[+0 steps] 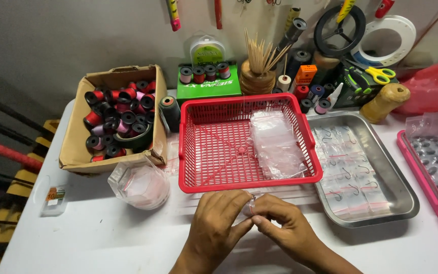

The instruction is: The person places small metal hooks into clear plastic bags on a white table. They seal each bag and place it into a metal tray. The workspace includes a red basket, a cardboard box of spools, and a pink tray of weights.

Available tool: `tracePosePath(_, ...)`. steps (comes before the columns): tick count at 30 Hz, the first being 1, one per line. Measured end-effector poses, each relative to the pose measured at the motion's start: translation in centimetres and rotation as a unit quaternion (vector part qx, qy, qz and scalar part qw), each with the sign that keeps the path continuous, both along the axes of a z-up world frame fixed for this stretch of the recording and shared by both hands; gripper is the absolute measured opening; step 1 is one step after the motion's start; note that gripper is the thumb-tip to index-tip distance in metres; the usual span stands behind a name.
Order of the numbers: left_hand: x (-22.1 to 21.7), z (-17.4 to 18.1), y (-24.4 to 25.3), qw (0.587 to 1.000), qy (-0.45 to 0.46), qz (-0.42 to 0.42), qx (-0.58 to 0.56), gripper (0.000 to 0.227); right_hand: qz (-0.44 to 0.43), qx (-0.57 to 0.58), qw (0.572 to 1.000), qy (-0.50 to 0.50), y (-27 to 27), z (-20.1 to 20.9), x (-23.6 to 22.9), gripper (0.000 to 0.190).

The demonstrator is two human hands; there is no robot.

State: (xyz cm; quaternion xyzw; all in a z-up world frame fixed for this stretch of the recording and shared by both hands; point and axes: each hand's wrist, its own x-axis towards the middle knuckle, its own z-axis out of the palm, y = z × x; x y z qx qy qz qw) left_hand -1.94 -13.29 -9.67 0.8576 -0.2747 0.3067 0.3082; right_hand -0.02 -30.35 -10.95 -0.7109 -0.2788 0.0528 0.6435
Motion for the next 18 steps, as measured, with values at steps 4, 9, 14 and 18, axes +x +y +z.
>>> tracePosePath(4,0.2,0.0,0.8,1.000,0.016,0.021,-0.001,0.029,-0.045,0.022,0.998,0.040,-1.1,-0.6,0.5,0.025)
tracePosePath(9,0.5,0.3,2.1,0.994,-0.001,0.097,-0.049,0.032,-0.202,-0.041,0.979,0.000,-2.0,0.9,1.3,0.013)
tracePosePath(14,0.7,0.3,2.3,0.993,-0.010,0.109,-0.049,0.033,-0.129,-0.175,0.955,-0.203,-1.8,0.6,2.2,0.009)
tracePosePath(18,0.7,0.6,2.1,0.994,-0.027,0.105,-0.034,0.031,-0.090,-0.356,0.869,-0.331,-1.9,-2.0,2.8,0.009)
